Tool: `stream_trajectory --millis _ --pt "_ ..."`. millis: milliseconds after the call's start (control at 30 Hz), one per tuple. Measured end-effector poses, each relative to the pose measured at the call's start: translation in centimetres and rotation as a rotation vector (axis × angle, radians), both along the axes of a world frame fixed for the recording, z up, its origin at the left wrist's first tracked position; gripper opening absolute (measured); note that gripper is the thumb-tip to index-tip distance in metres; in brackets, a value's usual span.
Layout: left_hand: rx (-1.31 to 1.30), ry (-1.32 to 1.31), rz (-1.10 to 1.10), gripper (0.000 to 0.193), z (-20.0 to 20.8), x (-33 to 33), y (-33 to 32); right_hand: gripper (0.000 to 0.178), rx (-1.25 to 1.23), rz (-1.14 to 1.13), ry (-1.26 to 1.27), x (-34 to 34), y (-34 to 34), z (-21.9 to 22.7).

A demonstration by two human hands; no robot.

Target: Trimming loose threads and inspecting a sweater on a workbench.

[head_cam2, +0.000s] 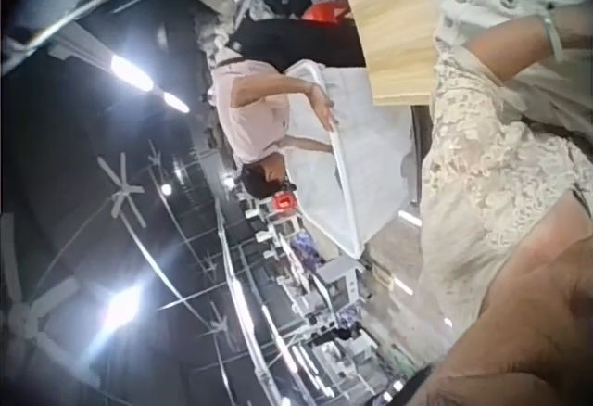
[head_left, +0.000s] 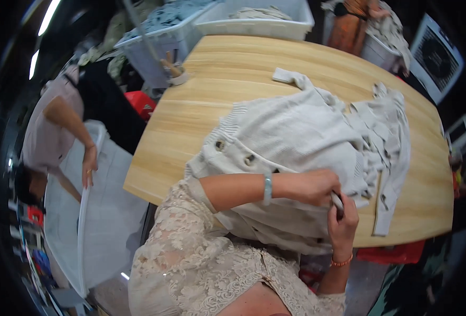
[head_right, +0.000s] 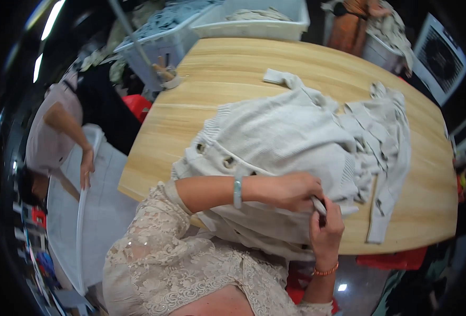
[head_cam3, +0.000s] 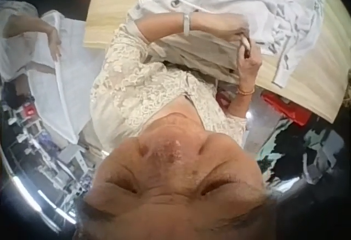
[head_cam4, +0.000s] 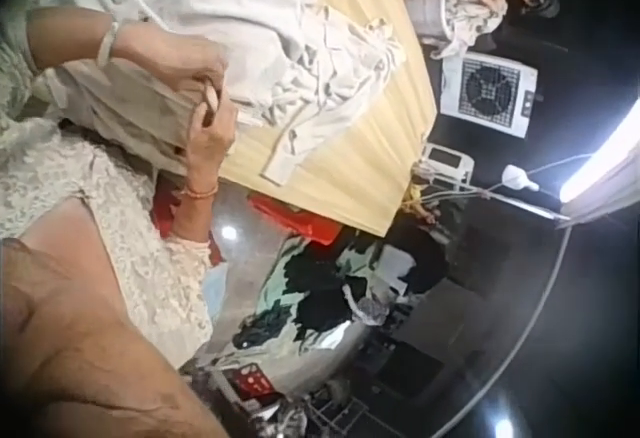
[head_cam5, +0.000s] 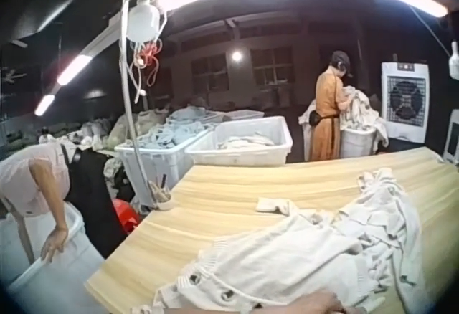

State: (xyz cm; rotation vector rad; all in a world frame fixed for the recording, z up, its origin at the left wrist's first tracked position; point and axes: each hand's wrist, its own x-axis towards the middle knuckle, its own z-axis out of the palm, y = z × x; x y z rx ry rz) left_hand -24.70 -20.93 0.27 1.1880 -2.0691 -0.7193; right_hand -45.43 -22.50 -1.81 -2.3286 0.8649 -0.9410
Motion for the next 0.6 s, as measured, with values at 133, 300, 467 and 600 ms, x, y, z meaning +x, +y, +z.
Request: stream_trajectory --millis 133,300,467,600 --pt "-0.120 0.009 0.098 0.018 -1.2 0.9 0.2 0.036 0.075 0.113 -0.019 1.0 -1.0 1.1" --pt "0.130 0.076 0.118 0.015 1.6 0.8 0.2 0.036 -0.001 0.057 -0.066 0.7 -1.4 0.0" --pt "0.200 0.039 0.085 0.013 1.5 0.8 0.2 0.029 0.021 0.110 -0.178 0.2 -0.9 -0.1" --pt "0.342 0.093 0.123 0.010 2.6 1.0 1.2 0.021 0.120 0.163 -0.104 -1.2 -0.5 0.4"
